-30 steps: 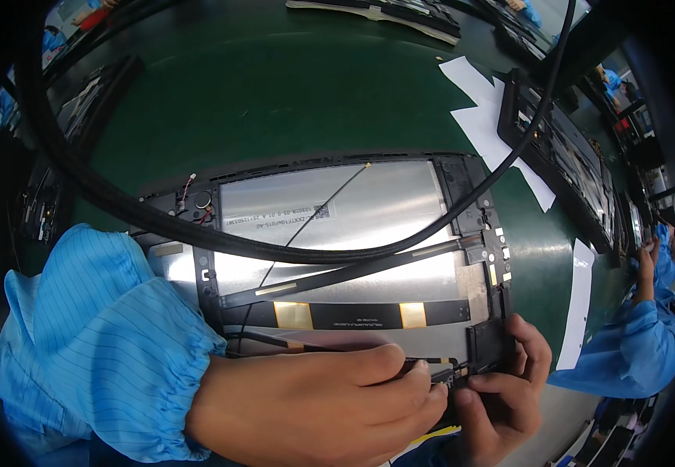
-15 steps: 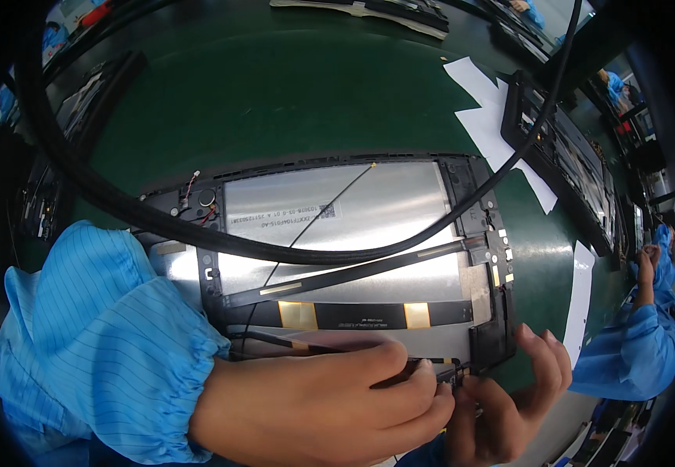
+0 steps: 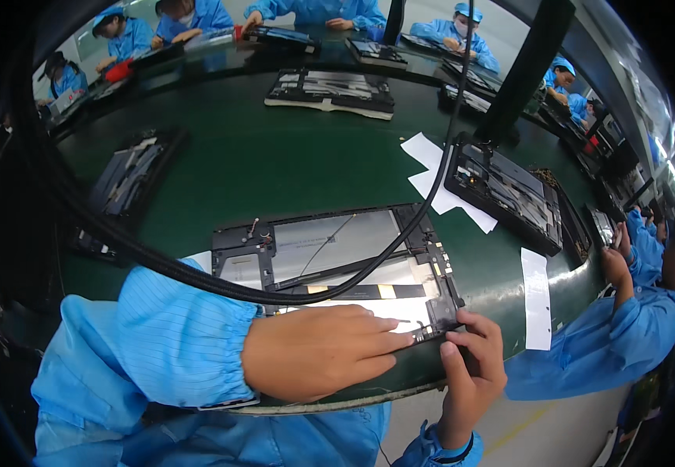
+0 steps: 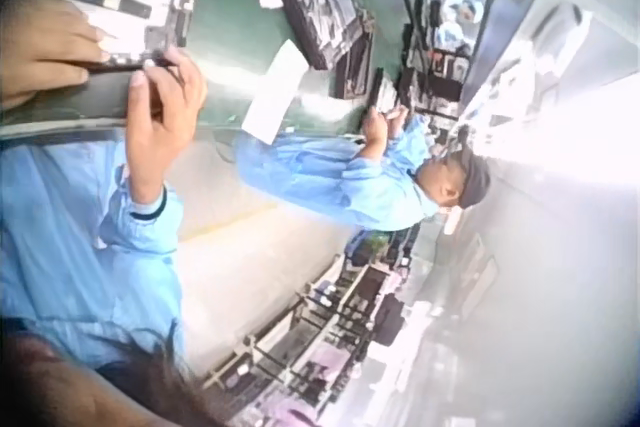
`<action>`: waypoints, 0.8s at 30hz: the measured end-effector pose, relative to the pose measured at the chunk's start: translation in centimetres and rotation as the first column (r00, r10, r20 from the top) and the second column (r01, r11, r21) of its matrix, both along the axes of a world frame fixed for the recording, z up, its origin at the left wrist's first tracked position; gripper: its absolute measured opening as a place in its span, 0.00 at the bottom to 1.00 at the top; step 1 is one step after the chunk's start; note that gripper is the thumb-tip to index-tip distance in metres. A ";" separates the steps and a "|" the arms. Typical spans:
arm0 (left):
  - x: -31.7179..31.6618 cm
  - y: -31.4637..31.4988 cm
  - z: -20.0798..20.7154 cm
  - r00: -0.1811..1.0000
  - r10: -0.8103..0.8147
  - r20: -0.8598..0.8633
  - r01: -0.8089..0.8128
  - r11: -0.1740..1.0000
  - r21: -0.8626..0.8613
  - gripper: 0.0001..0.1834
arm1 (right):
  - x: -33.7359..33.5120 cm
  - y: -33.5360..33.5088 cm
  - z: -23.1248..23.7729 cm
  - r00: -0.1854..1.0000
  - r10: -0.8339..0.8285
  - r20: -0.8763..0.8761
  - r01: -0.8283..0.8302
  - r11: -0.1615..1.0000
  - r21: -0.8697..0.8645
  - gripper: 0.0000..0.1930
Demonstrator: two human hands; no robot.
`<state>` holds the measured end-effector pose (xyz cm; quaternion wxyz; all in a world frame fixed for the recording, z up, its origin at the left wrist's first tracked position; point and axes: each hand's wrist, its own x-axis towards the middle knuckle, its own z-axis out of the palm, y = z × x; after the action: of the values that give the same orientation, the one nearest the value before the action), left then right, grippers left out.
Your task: Assembling screen components for electronic devices on a factory line.
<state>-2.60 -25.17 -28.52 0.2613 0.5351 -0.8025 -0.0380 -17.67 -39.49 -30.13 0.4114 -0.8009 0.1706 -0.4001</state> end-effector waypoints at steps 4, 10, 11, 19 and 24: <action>-1.6 -0.6 0.5 0.978 0.092 0.188 -0.091 0.996 -0.015 0.18 | -0.2 0.6 0.1 1.000 0.024 -0.008 -0.023 0.999 0.049 0.06; -2.3 1.5 2.8 0.982 0.157 0.106 -0.157 0.988 -0.002 0.20 | -0.8 2.0 0.5 0.999 -0.040 0.022 0.040 0.999 -0.008 0.07; -1.9 2.7 3.6 0.974 0.224 0.045 -0.222 0.974 -0.036 0.21 | -1.2 2.1 0.8 0.997 -0.070 0.015 0.070 0.997 -0.012 0.09; 2.1 14.1 2.6 0.380 0.918 -0.111 -0.914 0.391 0.110 0.27 | -1.5 1.7 2.5 0.947 -0.069 -0.313 0.021 0.988 -0.153 0.21; -0.5 14.6 0.1 0.333 0.918 -0.216 -0.931 0.356 0.082 0.36 | -0.5 4.8 2.2 0.944 -0.152 -0.291 0.049 0.942 -0.332 0.18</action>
<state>-3.07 -10.62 -28.45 0.3402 0.8795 -0.3231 0.0793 -18.16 -34.65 -27.97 0.2224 -0.9003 0.2076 -0.3112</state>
